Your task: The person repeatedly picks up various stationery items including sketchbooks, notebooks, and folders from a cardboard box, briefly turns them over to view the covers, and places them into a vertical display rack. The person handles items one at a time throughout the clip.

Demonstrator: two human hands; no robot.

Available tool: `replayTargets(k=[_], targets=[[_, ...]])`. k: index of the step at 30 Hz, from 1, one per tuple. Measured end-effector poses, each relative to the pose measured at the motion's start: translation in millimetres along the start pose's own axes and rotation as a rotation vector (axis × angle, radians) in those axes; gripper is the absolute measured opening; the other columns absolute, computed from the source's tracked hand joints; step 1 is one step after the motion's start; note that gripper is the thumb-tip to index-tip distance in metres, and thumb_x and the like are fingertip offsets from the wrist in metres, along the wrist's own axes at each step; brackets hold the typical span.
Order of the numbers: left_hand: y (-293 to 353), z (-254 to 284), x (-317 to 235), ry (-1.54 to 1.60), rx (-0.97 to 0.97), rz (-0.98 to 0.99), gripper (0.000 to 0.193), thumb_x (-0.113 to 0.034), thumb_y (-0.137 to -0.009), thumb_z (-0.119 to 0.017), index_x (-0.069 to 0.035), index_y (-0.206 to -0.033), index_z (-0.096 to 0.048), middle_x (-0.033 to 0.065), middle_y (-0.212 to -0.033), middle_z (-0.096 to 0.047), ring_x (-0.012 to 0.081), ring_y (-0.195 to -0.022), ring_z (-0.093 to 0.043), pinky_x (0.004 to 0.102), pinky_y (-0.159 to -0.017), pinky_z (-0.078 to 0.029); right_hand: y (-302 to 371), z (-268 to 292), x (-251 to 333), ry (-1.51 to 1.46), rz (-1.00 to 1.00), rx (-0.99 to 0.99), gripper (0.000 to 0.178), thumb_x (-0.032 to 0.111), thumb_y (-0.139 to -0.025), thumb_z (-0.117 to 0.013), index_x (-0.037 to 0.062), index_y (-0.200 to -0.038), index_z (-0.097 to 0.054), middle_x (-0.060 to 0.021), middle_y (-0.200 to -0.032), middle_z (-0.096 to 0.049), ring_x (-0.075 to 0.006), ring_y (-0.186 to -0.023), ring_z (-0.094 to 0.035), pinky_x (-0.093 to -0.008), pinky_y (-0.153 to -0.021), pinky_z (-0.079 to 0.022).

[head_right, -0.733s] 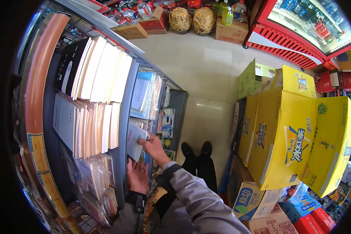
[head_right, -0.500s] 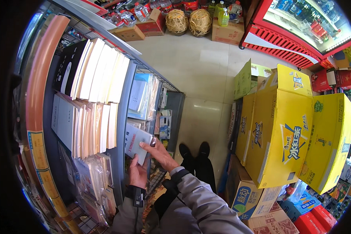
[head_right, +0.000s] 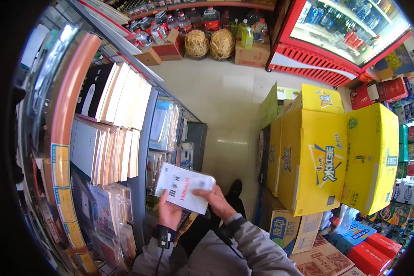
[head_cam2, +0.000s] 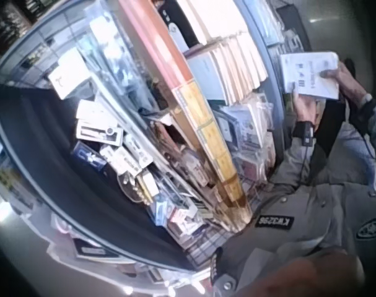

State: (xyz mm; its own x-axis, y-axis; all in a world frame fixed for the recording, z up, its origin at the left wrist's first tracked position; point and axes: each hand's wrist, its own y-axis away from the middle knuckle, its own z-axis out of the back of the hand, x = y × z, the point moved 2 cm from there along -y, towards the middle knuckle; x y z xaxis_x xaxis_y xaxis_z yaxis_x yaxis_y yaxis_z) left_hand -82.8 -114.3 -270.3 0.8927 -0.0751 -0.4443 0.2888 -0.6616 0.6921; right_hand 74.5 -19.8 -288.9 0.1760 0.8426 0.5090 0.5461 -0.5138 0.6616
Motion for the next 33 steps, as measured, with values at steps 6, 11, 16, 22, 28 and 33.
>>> replayTargets(k=[6,11,16,22,28,33], targets=[[25.1,-69.1,31.4,-0.041,0.091,0.078,0.048,-0.019,-0.099,-0.062,-0.002,-0.142,-0.05,0.0115,-0.134,-0.062,0.0244,-0.124,-0.06,0.042,-0.106,-0.047,92.8,25.2,33.1,-0.205,0.138,-0.098,0.044,0.011,-0.091,-0.073,-0.0024,-0.131,-0.061,-0.011,-0.119,-0.071,-0.0204,-0.106,-0.069,-0.0361,-0.094,-0.056],[51.5,-146.4,45.3,-0.211,0.222,0.029,0.045,-0.016,-0.094,-0.066,0.0,-0.134,-0.054,0.0099,-0.126,-0.064,0.0214,-0.115,-0.062,0.0356,-0.099,-0.049,135.8,8.0,75.7,-0.286,0.366,-0.142,0.051,0.015,-0.093,-0.075,-0.0002,-0.137,-0.054,-0.0089,-0.126,-0.066,-0.0193,-0.113,-0.064,-0.035,-0.098,-0.052],[85.5,-220.6,19.9,-0.363,0.421,-0.094,0.047,-0.018,-0.092,-0.065,0.003,-0.133,-0.055,0.0139,-0.123,-0.067,0.0247,-0.111,-0.066,0.0383,-0.098,-0.052,187.1,14.5,121.5,-0.309,0.498,-0.034,0.059,0.031,-0.096,-0.07,-0.0015,-0.141,-0.049,-0.0101,-0.127,-0.063,-0.0176,-0.118,-0.059,-0.0345,-0.103,-0.045],[115.4,-265.3,-3.1,-0.526,0.574,-0.072,0.038,-0.019,-0.089,-0.07,0.004,-0.119,-0.063,0.0112,-0.106,-0.069,0.0203,-0.095,-0.068,0.0325,-0.085,-0.054,253.3,19.7,169.2,-0.124,0.552,0.095,0.05,0.034,-0.097,-0.067,-0.0011,-0.131,-0.056,-0.01,-0.124,-0.065,-0.0156,-0.115,-0.06,-0.0313,-0.101,-0.045],[159.2,-293.8,-7.7,-0.641,0.672,-0.1,0.056,-0.028,-0.088,-0.073,0.005,-0.131,-0.056,0.015,-0.116,-0.067,0.0217,-0.103,-0.066,0.0335,-0.091,-0.053,277.7,-3.8,187.6,-0.009,0.591,-0.113,0.03,0.018,-0.098,-0.066,0.0005,-0.123,-0.059,-0.0062,-0.112,-0.069,-0.0122,-0.103,-0.062,-0.0288,-0.095,-0.048],[169.7,-280.4,-9.6,-0.663,0.682,-0.166,0.062,-0.029,-0.09,-0.073,0.004,-0.137,-0.051,0.0159,-0.121,-0.066,0.0222,-0.11,-0.064,0.0337,-0.096,-0.05,271.2,-11.7,186.5,-0.041,0.649,-0.097,0.033,0.017,-0.097,-0.066,0.0001,-0.124,-0.057,-0.0075,-0.113,-0.067,-0.0127,-0.101,-0.061,-0.0297,-0.094,-0.048]])
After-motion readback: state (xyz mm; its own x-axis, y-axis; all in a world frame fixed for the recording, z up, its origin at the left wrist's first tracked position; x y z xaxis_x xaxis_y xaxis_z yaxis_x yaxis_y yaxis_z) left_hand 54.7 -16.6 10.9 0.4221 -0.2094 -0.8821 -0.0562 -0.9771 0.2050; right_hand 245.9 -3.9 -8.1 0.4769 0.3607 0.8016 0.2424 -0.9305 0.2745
